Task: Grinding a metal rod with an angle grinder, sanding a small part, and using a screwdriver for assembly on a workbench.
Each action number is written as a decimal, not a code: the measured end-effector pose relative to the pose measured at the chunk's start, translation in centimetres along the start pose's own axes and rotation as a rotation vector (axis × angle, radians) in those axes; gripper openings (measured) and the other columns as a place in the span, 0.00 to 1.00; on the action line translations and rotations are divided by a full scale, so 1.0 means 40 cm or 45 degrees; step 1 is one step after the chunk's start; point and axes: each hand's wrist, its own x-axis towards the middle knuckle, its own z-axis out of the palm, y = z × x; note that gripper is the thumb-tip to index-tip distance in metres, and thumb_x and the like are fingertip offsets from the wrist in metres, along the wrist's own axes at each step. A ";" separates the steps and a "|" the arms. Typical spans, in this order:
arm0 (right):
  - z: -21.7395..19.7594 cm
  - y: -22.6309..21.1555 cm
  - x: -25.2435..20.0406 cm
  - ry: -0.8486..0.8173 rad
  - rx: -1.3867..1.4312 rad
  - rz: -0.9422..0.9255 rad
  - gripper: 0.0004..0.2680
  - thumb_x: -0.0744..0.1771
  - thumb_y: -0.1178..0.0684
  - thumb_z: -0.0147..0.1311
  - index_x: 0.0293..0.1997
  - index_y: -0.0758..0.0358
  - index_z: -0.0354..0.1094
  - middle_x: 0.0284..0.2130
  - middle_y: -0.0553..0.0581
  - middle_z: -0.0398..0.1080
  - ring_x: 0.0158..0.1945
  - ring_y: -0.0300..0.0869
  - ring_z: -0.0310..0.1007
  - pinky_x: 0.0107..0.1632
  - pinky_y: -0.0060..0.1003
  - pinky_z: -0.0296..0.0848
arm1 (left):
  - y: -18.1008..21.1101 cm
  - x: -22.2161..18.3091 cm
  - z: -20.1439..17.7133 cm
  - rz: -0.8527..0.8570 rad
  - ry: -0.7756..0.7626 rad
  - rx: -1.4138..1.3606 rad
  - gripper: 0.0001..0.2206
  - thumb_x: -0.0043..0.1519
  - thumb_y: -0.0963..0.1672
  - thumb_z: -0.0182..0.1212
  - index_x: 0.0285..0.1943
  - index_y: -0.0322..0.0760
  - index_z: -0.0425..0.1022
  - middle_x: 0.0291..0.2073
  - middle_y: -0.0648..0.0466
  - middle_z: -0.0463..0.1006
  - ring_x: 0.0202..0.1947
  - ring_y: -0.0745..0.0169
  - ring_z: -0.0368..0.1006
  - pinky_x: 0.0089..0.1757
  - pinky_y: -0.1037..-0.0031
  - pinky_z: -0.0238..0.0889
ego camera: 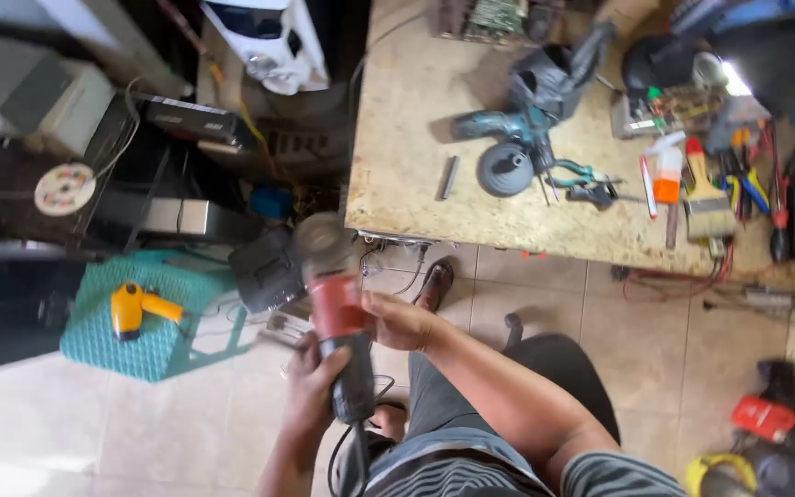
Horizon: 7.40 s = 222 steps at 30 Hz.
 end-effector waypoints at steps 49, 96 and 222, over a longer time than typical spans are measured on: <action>-0.385 -0.480 0.076 0.706 -1.513 0.722 0.22 0.57 0.51 0.77 0.50 0.68 0.73 0.39 0.62 0.77 0.44 0.47 0.78 0.49 0.48 0.77 | -0.438 0.500 0.129 -0.090 0.351 1.377 0.13 0.73 0.55 0.36 0.54 0.53 0.63 0.47 0.52 0.80 0.45 0.46 0.80 0.51 0.45 0.60; -0.358 -0.400 0.186 0.315 -2.101 0.816 0.16 0.61 0.45 0.63 0.52 0.57 0.74 0.46 0.53 0.79 0.51 0.43 0.79 0.55 0.38 0.77 | -0.382 0.554 0.147 0.927 0.838 0.966 0.11 0.62 0.37 0.68 0.53 0.28 0.83 0.34 0.47 0.79 0.33 0.42 0.77 0.29 0.59 0.68; -0.365 -0.392 0.189 0.371 -2.209 0.823 0.16 0.60 0.44 0.63 0.48 0.57 0.74 0.42 0.53 0.78 0.47 0.44 0.78 0.53 0.40 0.74 | -0.314 0.553 0.161 0.461 0.586 0.829 0.11 0.68 0.42 0.58 0.31 0.33 0.78 0.29 0.49 0.79 0.27 0.51 0.74 0.26 0.62 0.66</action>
